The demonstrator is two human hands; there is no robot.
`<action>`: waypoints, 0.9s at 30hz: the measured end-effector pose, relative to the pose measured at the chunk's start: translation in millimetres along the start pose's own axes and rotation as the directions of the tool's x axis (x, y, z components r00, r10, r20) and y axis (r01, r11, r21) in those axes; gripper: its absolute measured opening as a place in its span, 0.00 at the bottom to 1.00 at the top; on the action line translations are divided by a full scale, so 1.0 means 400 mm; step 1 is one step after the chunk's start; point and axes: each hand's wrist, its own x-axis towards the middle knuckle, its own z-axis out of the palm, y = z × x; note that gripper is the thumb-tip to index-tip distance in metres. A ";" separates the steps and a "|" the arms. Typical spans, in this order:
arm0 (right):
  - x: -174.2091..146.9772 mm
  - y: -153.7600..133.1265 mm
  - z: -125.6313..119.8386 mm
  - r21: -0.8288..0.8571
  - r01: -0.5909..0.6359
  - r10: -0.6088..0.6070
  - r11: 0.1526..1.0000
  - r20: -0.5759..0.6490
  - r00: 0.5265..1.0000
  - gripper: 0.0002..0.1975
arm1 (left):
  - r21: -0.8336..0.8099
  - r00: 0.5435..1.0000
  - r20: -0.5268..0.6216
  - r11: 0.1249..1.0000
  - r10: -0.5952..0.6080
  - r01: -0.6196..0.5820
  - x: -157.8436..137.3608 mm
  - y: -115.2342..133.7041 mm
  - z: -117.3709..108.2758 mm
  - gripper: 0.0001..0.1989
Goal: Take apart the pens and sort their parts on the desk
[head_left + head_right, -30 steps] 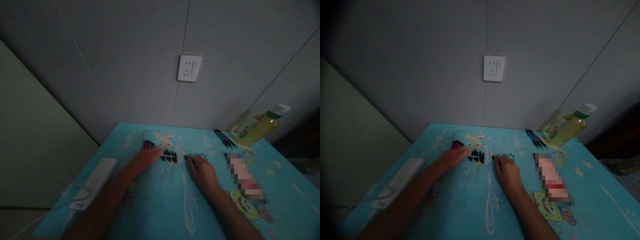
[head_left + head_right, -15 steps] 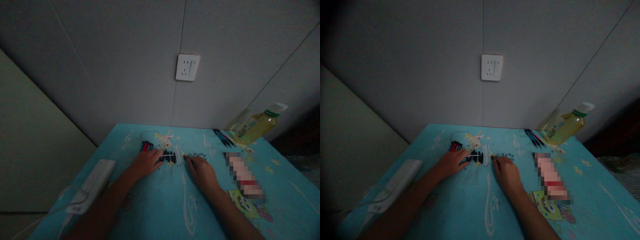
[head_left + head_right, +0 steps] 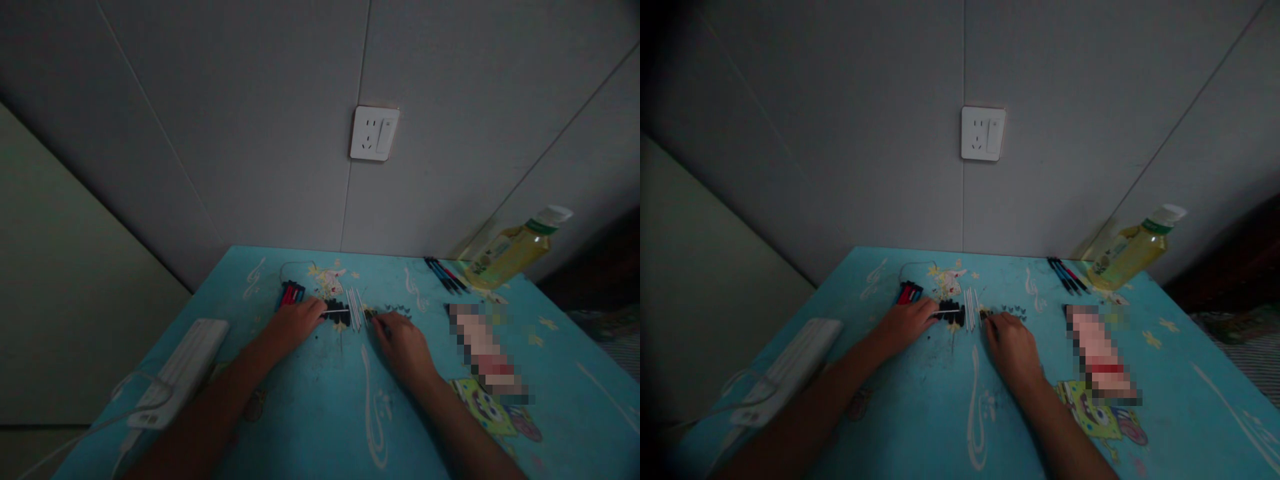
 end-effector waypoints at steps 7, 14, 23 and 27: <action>0.004 -0.021 -0.025 0.167 0.035 -0.029 0.985 -0.037 0.999 0.13 | -0.031 0.997 -0.083 1.000 0.004 -0.006 -0.002 0.014 -0.015 0.11; -0.004 -0.054 -0.040 0.387 0.212 -0.211 0.897 -0.046 0.976 0.14 | 0.013 0.978 -0.125 0.986 0.167 -0.167 -0.010 0.036 0.000 0.14; -0.002 -0.053 -0.029 0.369 0.269 -0.288 0.890 -0.004 0.958 0.11 | 0.050 0.959 -0.175 0.975 0.224 -0.219 -0.013 0.040 0.015 0.14; -0.001 -0.052 -0.032 0.347 0.249 -0.271 0.904 0.013 0.963 0.11 | 0.024 0.967 -0.152 0.979 0.204 -0.203 -0.012 0.038 0.002 0.14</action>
